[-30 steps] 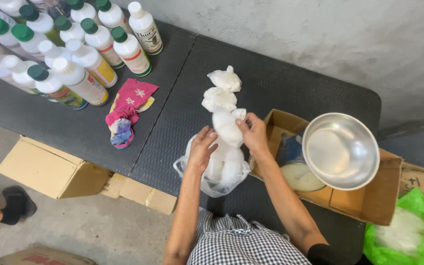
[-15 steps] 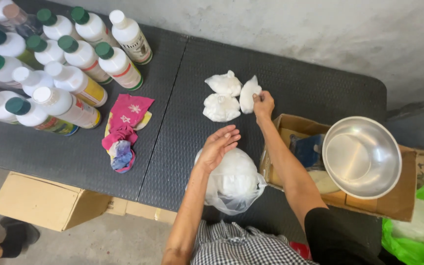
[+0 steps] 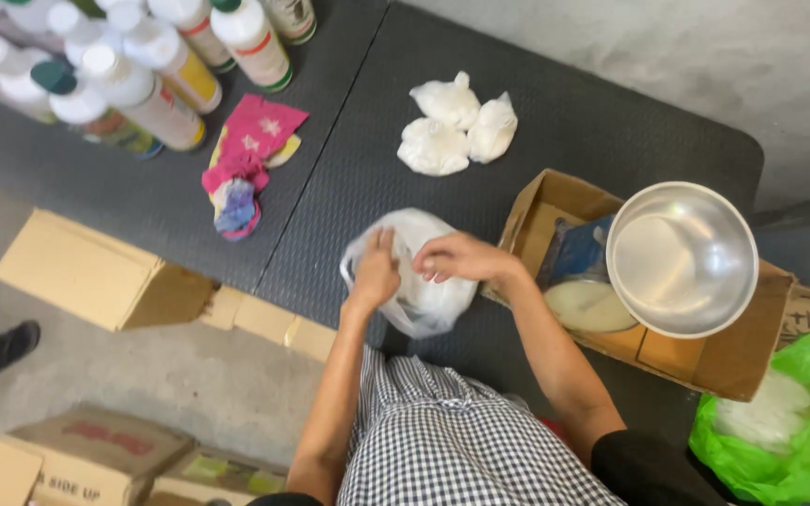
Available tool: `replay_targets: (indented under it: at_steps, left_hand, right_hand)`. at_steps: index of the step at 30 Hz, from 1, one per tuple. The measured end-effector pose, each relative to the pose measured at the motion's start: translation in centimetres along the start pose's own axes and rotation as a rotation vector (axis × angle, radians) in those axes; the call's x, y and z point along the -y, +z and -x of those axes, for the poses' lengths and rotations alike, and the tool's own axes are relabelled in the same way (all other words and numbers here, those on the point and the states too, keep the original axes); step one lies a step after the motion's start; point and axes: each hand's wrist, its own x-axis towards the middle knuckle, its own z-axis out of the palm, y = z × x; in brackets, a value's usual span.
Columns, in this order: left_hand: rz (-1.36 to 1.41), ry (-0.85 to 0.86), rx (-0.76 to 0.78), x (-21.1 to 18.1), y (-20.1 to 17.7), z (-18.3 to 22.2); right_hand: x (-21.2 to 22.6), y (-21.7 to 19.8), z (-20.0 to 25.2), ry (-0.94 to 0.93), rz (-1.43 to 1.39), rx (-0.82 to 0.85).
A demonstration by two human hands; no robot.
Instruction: The person is weighing white powder and putting it into small plastic bags.
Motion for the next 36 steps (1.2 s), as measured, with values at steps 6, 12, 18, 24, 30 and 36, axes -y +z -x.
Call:
replay_targets:
  at_steps: [6,12,18,24,30,36]
  left_hand:
    - [0.070,-0.055,-0.179,-5.4,-1.0,2.8]
    - [0.095,-0.150,-0.210,-4.6,1.6,5.6]
    - [0.354,-0.238,-0.296,-5.3,1.0,4.8]
    - [0.344,-0.267,-0.436,-4.6,-1.2,4.8]
    - [0.334,-0.284,-0.473,-2.4,-0.6,5.6]
    - [0.367,-0.329,-0.417,-5.8,-2.8,6.8]
  right_hand:
    - [-5.9,1.9,-1.4,-0.309,0.706,-0.709]
    - [-8.8,0.2,-1.4,-0.099,0.852,-0.649]
    - [-6.4,4.1,-0.5,-0.145,0.837,-0.908]
    - [-9.1,5.5,-5.7,-0.282,0.814,-0.703]
    - [-6.1,8.9,-8.0,-0.043,0.669,-0.708]
    - [-10.3,6.9,-9.2,-0.197,0.782,-0.822]
